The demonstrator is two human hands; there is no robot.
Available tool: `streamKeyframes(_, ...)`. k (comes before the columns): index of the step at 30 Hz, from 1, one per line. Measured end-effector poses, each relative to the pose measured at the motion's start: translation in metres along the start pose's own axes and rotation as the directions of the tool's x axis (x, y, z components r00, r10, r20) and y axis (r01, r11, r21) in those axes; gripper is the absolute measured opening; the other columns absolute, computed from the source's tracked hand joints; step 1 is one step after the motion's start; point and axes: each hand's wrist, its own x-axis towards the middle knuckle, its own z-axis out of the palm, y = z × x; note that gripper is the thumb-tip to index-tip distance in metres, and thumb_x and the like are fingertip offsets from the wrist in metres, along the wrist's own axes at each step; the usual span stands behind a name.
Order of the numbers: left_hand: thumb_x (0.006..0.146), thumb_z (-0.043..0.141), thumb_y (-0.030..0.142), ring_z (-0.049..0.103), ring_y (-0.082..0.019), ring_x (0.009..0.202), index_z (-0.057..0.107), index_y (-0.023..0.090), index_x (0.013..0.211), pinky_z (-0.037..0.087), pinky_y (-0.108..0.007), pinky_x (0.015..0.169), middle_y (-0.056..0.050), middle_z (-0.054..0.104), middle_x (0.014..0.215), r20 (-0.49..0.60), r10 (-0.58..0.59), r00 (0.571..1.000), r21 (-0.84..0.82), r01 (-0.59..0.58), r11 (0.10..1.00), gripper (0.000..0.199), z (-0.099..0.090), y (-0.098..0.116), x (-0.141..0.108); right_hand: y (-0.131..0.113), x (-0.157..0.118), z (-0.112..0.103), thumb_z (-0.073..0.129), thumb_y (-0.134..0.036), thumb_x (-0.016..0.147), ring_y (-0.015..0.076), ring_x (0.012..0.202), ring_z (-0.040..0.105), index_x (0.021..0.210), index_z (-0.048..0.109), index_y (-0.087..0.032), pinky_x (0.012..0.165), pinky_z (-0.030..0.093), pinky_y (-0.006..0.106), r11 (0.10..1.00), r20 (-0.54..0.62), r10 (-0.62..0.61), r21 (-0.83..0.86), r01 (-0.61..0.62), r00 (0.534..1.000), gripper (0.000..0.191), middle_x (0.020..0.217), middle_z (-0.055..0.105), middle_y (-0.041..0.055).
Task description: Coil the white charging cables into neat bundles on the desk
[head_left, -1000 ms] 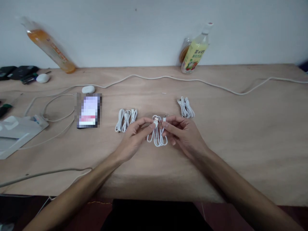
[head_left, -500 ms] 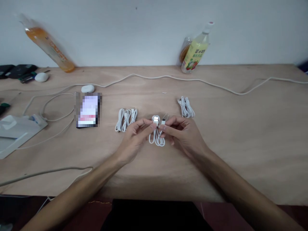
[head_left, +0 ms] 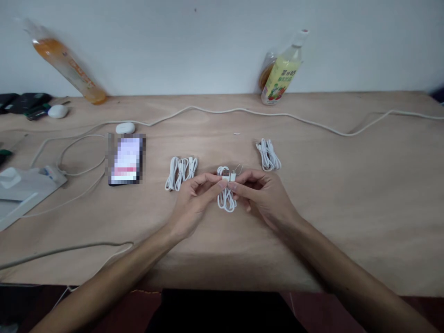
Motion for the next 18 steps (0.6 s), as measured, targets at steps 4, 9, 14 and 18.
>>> streamKeyframes(4,0.078,0.097,0.040,0.067,-0.016,0.084,0.084,0.020,0.082,0.051,-0.030,0.081,-0.002,0.077,0.090,-0.028,0.030,0.999,0.002,-0.030,1.000,0.025,-0.0006,-0.0003,0.0014,0.0010,0.0009,0.0002,0.098,-0.042,0.075,0.0141,0.061,0.068,0.089,0.079,-0.022,0.039,0.043,0.019,0.999,0.016,-0.003,0.051,0.002,1.000,0.031,0.075,0.077,0.0007)
streamKeyframes(9,0.078,0.097,0.043,0.065,-0.015,0.083,0.085,0.021,0.083,0.051,-0.029,0.081,-0.002,0.077,0.088,-0.039,0.032,0.999,0.014,-0.031,0.999,0.025,-0.0026,-0.0012,0.0018,0.0018,0.0012,0.0005,0.093,-0.044,0.081,0.0151,0.063,0.070,0.102,0.084,-0.023,0.041,0.045,0.020,0.998,0.026,-0.022,0.056,0.020,0.999,0.031,0.075,0.078,0.0011)
streamKeyframes(14,0.076,0.098,0.043,0.064,-0.015,0.081,0.085,0.022,0.082,0.051,-0.030,0.081,-0.001,0.076,0.086,-0.032,0.058,0.998,0.070,-0.056,0.996,0.026,-0.0015,-0.0001,0.0011,0.0032,0.0010,0.0012,0.092,-0.047,0.082,0.0134,0.057,0.064,0.094,0.084,-0.022,0.042,0.045,0.021,0.998,-0.021,-0.063,0.013,0.063,0.998,0.029,0.070,0.075,0.0006)
streamKeyframes(18,0.080,0.095,0.040,0.066,-0.016,0.081,0.085,0.021,0.082,0.053,-0.030,0.081,-0.002,0.076,0.085,-0.022,0.089,0.996,0.143,-0.085,0.986,0.022,0.0008,0.0019,0.0008,0.0029,0.0007,0.0020,0.095,-0.047,0.079,0.0130,0.057,0.064,0.087,0.082,-0.022,0.042,0.046,0.021,0.998,-0.040,-0.063,-0.006,0.063,0.997,0.029,0.070,0.075,0.0010)
